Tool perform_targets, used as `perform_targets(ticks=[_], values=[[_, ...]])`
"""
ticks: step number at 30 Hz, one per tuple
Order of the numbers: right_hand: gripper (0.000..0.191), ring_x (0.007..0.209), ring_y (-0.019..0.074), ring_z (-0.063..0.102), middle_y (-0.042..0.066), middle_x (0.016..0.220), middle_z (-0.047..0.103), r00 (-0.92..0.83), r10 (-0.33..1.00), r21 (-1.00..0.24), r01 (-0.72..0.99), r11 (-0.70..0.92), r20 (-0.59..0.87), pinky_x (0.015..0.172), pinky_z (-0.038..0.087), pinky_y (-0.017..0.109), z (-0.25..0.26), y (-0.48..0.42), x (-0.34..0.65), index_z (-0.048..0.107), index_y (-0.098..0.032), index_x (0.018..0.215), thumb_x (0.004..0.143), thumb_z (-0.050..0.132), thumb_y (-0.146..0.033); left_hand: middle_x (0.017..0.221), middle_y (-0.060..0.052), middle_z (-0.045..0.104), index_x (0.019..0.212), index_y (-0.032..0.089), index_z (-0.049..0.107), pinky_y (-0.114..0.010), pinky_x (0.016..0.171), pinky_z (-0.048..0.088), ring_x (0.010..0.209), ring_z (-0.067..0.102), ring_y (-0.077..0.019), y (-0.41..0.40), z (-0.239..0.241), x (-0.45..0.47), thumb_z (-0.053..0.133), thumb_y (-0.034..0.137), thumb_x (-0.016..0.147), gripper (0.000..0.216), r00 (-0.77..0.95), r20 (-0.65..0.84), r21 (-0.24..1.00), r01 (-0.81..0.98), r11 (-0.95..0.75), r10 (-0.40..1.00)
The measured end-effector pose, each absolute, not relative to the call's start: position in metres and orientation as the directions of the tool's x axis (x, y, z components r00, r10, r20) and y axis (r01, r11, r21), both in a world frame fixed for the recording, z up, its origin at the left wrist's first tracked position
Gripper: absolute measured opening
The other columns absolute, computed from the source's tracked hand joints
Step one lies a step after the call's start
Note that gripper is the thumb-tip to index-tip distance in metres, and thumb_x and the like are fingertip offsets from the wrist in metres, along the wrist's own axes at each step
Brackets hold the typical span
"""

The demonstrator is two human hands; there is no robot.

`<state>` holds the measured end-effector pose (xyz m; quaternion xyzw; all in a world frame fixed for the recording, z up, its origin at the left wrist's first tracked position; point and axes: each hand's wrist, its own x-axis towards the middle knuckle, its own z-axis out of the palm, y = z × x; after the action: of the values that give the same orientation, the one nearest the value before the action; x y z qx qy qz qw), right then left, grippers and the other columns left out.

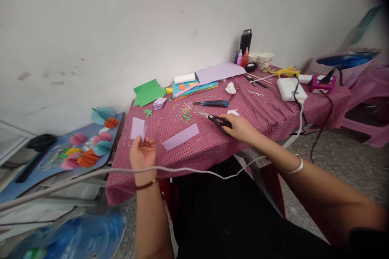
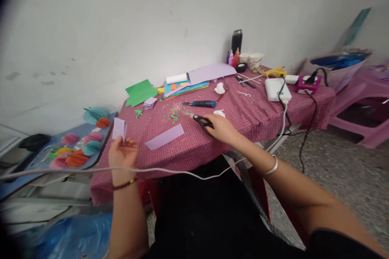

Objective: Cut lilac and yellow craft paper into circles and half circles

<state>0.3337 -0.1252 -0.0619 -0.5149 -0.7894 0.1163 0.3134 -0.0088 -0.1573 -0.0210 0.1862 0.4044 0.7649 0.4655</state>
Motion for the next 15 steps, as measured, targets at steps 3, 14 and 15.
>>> perform_targets(ticks=[3, 14, 15], values=[[0.036, 0.095, 0.0270, 0.058, 0.013, 0.100, 0.064, -0.252, 0.875, -0.445, 0.782, 0.436, 0.413, 0.083, 0.044, 0.038, -0.072, -0.116, 0.332, 0.062, -0.013, 0.115, 0.082, 0.054, -0.023, 0.059, 0.006, 0.052, 0.070, 0.017, 0.050, -0.014, 0.056, 0.044, 0.051, 0.051, -0.0031, -0.107, -0.012, -0.028, 0.054, 0.013, 0.086, 0.017, -0.576, -0.070, 0.845, -0.468, -0.259, 0.815], [0.032, 0.092, 0.0253, 0.055, 0.011, 0.096, 0.062, -0.225, 0.859, -0.463, 0.765, 0.448, 0.460, 0.082, 0.043, 0.037, -0.085, -0.115, 0.330, 0.062, -0.015, 0.113, 0.083, 0.054, -0.023, 0.094, -0.009, 0.063, 0.111, 0.012, 0.055, -0.030, 0.064, 0.052, 0.072, 0.060, -0.0132, 0.027, -0.009, -0.017, 0.044, 0.028, 0.095, 0.025, -0.510, -0.169, 0.975, -0.210, 0.068, 0.843], [0.032, 0.092, 0.0252, 0.055, 0.011, 0.095, 0.062, -0.222, 0.860, -0.468, 0.763, 0.446, 0.458, 0.081, 0.043, 0.036, -0.085, -0.116, 0.331, 0.062, -0.015, 0.113, 0.083, 0.054, -0.023, 0.088, -0.008, 0.063, 0.109, 0.012, 0.055, -0.027, 0.061, 0.050, 0.065, 0.058, -0.0115, 0.025, -0.009, -0.016, 0.042, 0.025, 0.096, 0.023, -0.489, -0.165, 0.980, -0.179, 0.087, 0.856]])
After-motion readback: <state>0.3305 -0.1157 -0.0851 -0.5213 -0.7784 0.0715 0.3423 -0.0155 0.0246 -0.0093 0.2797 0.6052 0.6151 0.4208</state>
